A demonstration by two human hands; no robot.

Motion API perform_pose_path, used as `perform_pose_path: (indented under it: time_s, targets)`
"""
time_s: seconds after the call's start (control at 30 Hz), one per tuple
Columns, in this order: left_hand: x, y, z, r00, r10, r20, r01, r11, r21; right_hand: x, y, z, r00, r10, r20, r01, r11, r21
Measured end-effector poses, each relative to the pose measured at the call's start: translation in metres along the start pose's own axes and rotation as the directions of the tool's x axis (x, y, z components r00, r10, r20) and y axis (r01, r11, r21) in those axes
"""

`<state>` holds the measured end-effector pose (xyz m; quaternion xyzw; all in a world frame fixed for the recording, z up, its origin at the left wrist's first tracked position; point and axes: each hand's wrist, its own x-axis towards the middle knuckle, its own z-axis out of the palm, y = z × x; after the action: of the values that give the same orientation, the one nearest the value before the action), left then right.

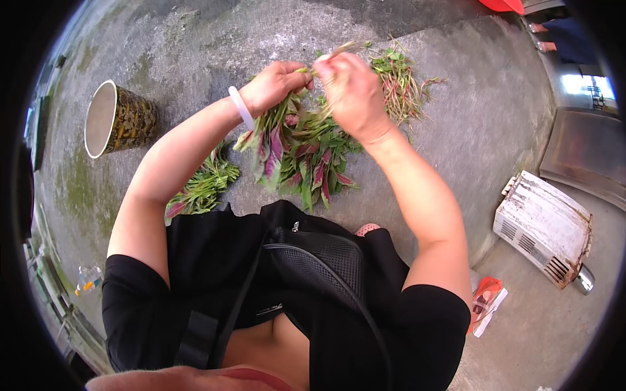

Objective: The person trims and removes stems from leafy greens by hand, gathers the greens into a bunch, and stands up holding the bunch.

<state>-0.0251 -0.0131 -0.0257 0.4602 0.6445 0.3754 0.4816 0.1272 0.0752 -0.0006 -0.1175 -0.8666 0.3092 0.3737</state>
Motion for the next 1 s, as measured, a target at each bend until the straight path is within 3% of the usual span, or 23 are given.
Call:
perform_pose_path:
  time_s: [0.03, 0.1, 0.13, 0.17, 0.2, 0.23, 0.27, 0.3, 0.33, 0.4, 0.43, 0.5, 0.57, 0.6, 0.63, 0.67, 0.7, 0.77, 0.8, 0.83, 0.9, 0.97, 1.0]
  targets:
    - [0.002, 0.003, -0.001, 0.999, 0.019, -0.034, -0.018, 0.999, 0.041, 0.000, -0.005, 0.002, 0.994, -0.109, -0.017, 0.108, 0.993, -0.049]
    - [0.007, 0.006, -0.003, 0.989, -0.044, -0.142, 0.040, 0.999, -0.025, 0.003, -0.001, 0.009, 0.959, 0.253, -0.127, -0.214, 0.942, 0.259]
    - [0.005, 0.011, -0.006, 0.987, -0.016, -0.161, 0.020, 0.999, 0.026, 0.008, -0.003, -0.008, 0.919, 0.391, -0.058, -0.381, 0.914, 0.139]
    - [0.002, 0.021, -0.010, 0.984, 0.013, -0.179, 0.001, 0.997, 0.078, 0.002, 0.021, -0.003, 0.836, 0.541, -0.095, -0.466, 0.790, 0.398]
    - [-0.002, 0.031, -0.009, 0.965, -0.076, -0.250, 0.049, 0.992, -0.112, 0.007, 0.023, -0.007, 0.719, 0.691, -0.080, -0.481, 0.577, 0.659]
    - [-0.001, 0.023, -0.013, 0.968, -0.033, -0.250, -0.024, 0.975, -0.220, 0.014, 0.025, -0.013, 0.589, 0.808, -0.011, -0.415, 0.314, 0.854]
    - [-0.003, 0.017, -0.017, 0.965, 0.053, -0.256, -0.103, 0.977, -0.186, 0.015, 0.035, -0.021, 0.544, 0.835, 0.079, -0.391, 0.169, 0.905]
    - [-0.005, 0.013, -0.022, 0.956, 0.145, -0.257, -0.187, 0.972, -0.145, 0.017, 0.048, -0.030, 0.504, 0.848, 0.166, -0.350, 0.024, 0.937]
    - [-0.007, 0.011, -0.028, 0.951, 0.171, -0.258, -0.208, 0.970, -0.126, 0.013, 0.066, -0.040, 0.515, 0.835, 0.194, -0.309, -0.030, 0.951]
    - [-0.016, 0.014, -0.038, 0.951, 0.136, -0.278, -0.196, 0.960, -0.202, -0.002, 0.108, -0.058, 0.458, 0.883, 0.102, -0.276, 0.032, 0.961]
    - [-0.018, 0.013, -0.051, 0.932, 0.199, -0.304, -0.231, 0.970, -0.071, -0.014, 0.125, -0.065, 0.407, 0.912, 0.048, -0.303, 0.086, 0.949]
    - [-0.009, 0.009, -0.071, 0.877, 0.119, -0.465, -0.305, 0.887, -0.347, -0.044, 0.154, -0.070, 0.052, 0.994, 0.095, -0.503, -0.056, 0.862]
    - [-0.016, 0.004, -0.100, 0.884, 0.128, -0.450, -0.443, 0.540, -0.716, -0.067, 0.153, -0.060, 0.043, 0.964, 0.262, -0.745, -0.144, 0.651]
    - [-0.004, -0.014, -0.120, 0.854, 0.085, -0.513, -0.504, 0.376, -0.777, -0.070, 0.153, -0.052, 0.099, 0.958, 0.269, -0.794, -0.087, 0.601]
    - [-0.002, -0.028, -0.135, 0.824, 0.104, -0.557, -0.508, 0.570, -0.646, -0.069, 0.151, -0.045, 0.156, 0.949, 0.274, -0.835, -0.022, 0.551]
    - [-0.002, -0.047, -0.137, 0.739, 0.125, -0.663, -0.337, 0.919, -0.203, -0.066, 0.145, -0.041, 0.214, 0.938, 0.273, -0.865, 0.052, 0.499]
    - [0.002, -0.066, -0.137, 0.654, 0.223, -0.723, -0.017, 0.960, 0.281, -0.060, 0.140, -0.037, 0.275, 0.927, 0.255, -0.876, 0.133, 0.464]
    - [0.008, -0.096, -0.132, 0.511, 0.369, -0.776, -0.164, 0.928, 0.334, -0.049, 0.130, -0.031, 0.385, 0.892, 0.236, -0.883, 0.282, 0.375]
    - [-0.011, -0.056, -0.123, 0.610, 0.016, -0.792, -0.176, 0.977, -0.116, -0.044, 0.129, -0.033, 0.424, 0.867, 0.261, -0.860, 0.296, 0.416]
    - [-0.016, -0.056, -0.139, 0.540, 0.071, -0.838, -0.330, 0.934, -0.134, -0.043, 0.129, -0.035, 0.445, 0.859, 0.253, -0.844, 0.309, 0.438]
    - [-0.039, -0.030, -0.159, 0.266, 0.536, -0.801, -0.267, 0.839, 0.473, -0.043, 0.122, -0.036, 0.419, 0.881, 0.220, -0.867, 0.316, 0.385]
    - [-0.084, 0.006, -0.153, 0.403, 0.819, -0.408, -0.048, 0.464, 0.885, -0.049, 0.124, -0.037, 0.396, 0.876, 0.276, -0.900, 0.310, 0.307]
    - [-0.103, 0.023, -0.141, 0.583, 0.791, -0.185, -0.032, 0.250, 0.968, -0.053, 0.125, -0.042, 0.382, 0.877, 0.292, -0.913, 0.310, 0.264]
